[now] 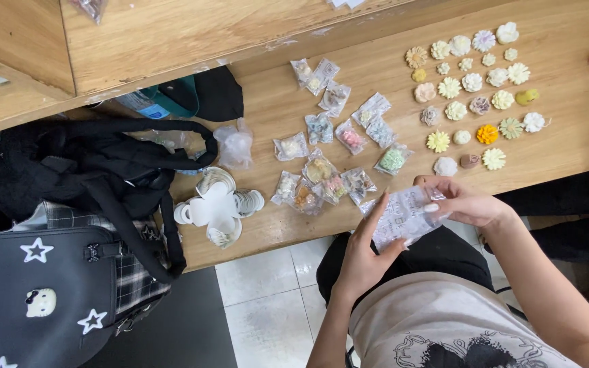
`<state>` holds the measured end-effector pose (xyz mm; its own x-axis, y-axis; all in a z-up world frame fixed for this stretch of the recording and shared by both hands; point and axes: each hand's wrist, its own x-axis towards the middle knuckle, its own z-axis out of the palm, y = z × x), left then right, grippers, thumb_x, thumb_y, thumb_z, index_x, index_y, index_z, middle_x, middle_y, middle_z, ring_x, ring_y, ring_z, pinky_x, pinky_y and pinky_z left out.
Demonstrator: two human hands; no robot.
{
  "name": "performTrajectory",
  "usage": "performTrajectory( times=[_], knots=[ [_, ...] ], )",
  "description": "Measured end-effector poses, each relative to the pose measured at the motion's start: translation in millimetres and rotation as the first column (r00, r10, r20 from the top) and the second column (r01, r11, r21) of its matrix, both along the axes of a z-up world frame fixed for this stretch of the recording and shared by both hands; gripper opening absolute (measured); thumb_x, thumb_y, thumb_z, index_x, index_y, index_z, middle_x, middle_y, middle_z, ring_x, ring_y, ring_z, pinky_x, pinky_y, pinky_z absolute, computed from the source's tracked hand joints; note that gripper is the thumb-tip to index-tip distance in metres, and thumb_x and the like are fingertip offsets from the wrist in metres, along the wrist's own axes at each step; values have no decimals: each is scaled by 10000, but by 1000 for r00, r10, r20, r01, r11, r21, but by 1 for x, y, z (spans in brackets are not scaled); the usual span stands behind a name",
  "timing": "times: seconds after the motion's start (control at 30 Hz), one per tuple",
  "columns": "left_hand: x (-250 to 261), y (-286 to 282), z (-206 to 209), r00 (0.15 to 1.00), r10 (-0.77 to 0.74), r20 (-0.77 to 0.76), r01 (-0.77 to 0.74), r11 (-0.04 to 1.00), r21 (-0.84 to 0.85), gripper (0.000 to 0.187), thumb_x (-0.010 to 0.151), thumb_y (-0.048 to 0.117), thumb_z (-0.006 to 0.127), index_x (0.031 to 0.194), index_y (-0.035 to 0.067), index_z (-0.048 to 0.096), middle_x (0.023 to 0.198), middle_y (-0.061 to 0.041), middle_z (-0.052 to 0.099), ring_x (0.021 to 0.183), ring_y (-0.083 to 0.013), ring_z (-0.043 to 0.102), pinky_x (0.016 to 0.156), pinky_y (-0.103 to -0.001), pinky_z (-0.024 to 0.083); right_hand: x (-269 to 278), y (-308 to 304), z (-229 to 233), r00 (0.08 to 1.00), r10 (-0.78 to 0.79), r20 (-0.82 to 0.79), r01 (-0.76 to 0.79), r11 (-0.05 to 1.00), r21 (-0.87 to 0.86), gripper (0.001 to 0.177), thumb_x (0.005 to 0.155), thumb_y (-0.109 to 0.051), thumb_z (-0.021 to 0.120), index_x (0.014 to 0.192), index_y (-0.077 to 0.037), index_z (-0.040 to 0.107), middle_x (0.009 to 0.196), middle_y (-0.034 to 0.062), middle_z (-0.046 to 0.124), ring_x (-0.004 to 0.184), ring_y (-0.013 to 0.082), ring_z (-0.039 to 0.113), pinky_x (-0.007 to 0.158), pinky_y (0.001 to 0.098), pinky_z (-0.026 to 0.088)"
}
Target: The person sits at a wooden table and packages small flower-shaped wax candle toppers. They pick up each wax piece, place it into a small printed plastic bag, and set the filled bag with a pile of finished bags on the table, repeating this one piece at a time.
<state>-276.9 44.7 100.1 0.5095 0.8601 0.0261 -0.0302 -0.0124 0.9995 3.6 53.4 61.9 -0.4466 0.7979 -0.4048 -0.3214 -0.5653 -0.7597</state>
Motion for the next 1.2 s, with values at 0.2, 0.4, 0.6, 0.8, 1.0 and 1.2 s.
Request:
performTrajectory(
  times=[0.2,0.4,0.6,0.8,1.0,1.2],
  knots=[
    [-3,1,7,998,69,-14,-69,997,-40,894,868,29,772,1632,77,311,1630,-213,452,1483,-332,497,1164,-412,447,10,-6,-20,975,64,212,-96,984,147,197,904,-94,775,1029,-1,654,957,21,663,915,98,619,805,276,510],
    [6,-6,2,982,175,-77,-175,985,11,1066,833,56,825,1661,47,154,1675,-260,345,1532,-364,416,1197,-433,410,-29,0,-2,982,-130,135,138,989,-50,200,896,-45,704,1059,-29,590,948,36,708,892,119,682,774,295,573],
    [2,5,10,954,293,-70,-283,951,123,1181,798,89,882,1637,56,51,1651,-306,276,1482,-400,392,1172,-475,370,-29,3,1,956,-198,217,194,980,38,394,836,34,748,1173,-56,566,871,32,688,824,89,667,727,249,541],
    [-8,34,18,991,130,12,-124,967,-223,1052,865,59,796,1661,152,114,1359,-211,602,1146,-240,668,1002,-378,548,-35,7,61,938,16,346,-54,994,99,541,803,51,779,1278,-66,547,807,43,707,749,80,658,634,245,506],
    [2,49,16,989,-133,60,144,944,-296,744,903,-27,722,1568,106,418,1035,-111,750,978,-141,715,904,-297,574,-32,3,84,922,5,386,-78,982,173,696,815,33,773,1431,-109,482,795,28,699,759,73,636,673,247,520],
    [21,60,21,981,-191,-28,178,952,-248,423,915,-21,713,1332,38,668,1044,-82,770,979,-121,724,885,-281,573,-24,-12,73,868,-258,425,171,958,232,439,872,-12,736,1299,-56,645,877,2,691,823,68,636,750,259,550]
  ],
)
